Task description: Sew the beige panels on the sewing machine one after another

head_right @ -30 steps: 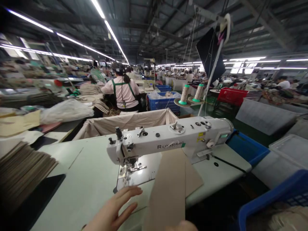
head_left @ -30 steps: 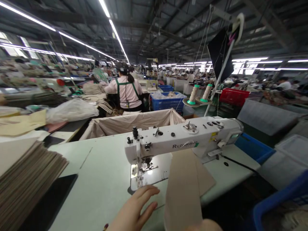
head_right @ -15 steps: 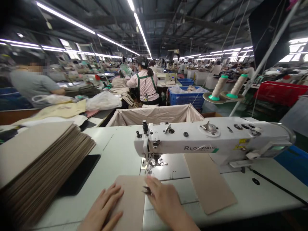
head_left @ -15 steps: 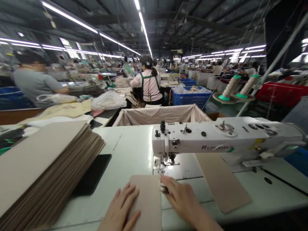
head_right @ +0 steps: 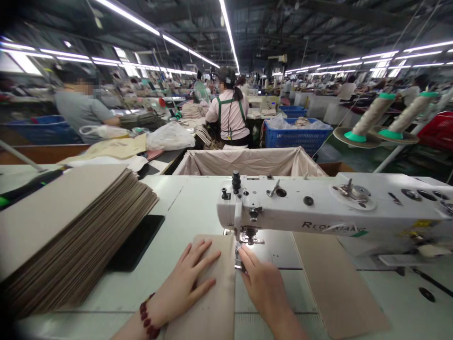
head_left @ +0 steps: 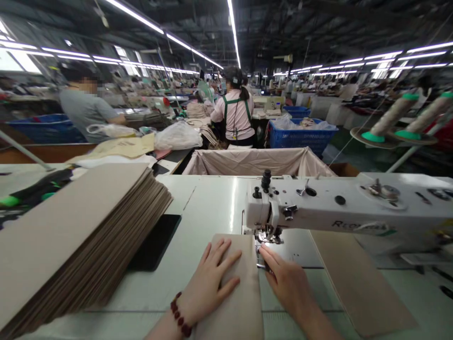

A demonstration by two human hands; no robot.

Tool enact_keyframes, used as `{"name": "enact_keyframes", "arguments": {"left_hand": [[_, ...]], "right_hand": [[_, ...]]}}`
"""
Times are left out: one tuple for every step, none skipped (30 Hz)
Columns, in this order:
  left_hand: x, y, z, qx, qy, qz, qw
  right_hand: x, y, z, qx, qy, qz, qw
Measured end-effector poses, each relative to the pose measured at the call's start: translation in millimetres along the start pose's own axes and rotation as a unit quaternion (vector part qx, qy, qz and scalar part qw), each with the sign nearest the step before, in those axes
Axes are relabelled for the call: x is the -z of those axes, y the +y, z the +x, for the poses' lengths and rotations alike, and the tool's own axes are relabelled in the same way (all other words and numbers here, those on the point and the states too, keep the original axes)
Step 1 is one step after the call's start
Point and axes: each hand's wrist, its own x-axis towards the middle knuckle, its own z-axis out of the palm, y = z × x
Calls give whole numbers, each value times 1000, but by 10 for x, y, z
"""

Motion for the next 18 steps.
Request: {"name": "enact_keyframes", "arguments": {"left_hand": [[-17, 4, 34, -2, 3, -2, 1000], [-32, 10, 60, -6, 6, -2, 1000], [-45, 18, 78, -10, 8, -2, 1000], [-54, 25, 88, -13, 11, -1, 1000], [-60, 31, 93, -15, 14, 0, 1000], [-64, 35, 93, -17, 16, 1, 1000], [-66, 37, 91, -17, 18, 1, 1000], [-66, 37, 88, -17, 20, 0, 1000], [-65, 37, 85, -17, 22, -1, 1000], [-64, 35, 83, -18, 24, -3, 1000], [-63, 33, 82, -18, 25, -5, 1000], [-63, 31, 82, -19, 26, -7, 999], [-64, 29, 83, -19, 26, -9, 999], [-65, 26, 84, -18, 26, -9, 999], [-67, 23, 86, -17, 25, -9, 999], [-68, 19, 88, -17, 24, -8, 1000], [-70, 15, 89, -17, 23, -8, 1000], [-71, 12, 91, -17, 22, -8, 1000]], "right_hand": [[-16, 2, 5, -3, 2, -3, 1000], [-25, 1, 12, -4, 3, -5, 1000], [-26, -1, 20, -3, 4, -6, 1000], [-21, -5, 26, -2, 2, -6, 1000], [-12, -8, 30, 0, 0, -7, 1000], [-2, -12, 33, 2, -2, -7, 1000], [7, -15, 33, 3, -5, -7, 1000], [14, -17, 33, 3, -8, -9, 1000], [18, -17, 31, 4, -11, -11, 1000], [21, -17, 29, 3, -14, -14, 1000], [21, -15, 27, 3, -15, -17, 1000], [21, -13, 25, 1, -17, -19, 1000], [20, -11, 24, 0, -19, -21, 1000], [19, -9, 23, -1, -20, -21, 1000], [18, -9, 23, -1, -21, -22, 1000], [18, -9, 24, -2, -21, -23, 1000], [17, -11, 25, -2, -21, -22, 1000], [16, -14, 28, -2, -19, -21, 1000]]}}
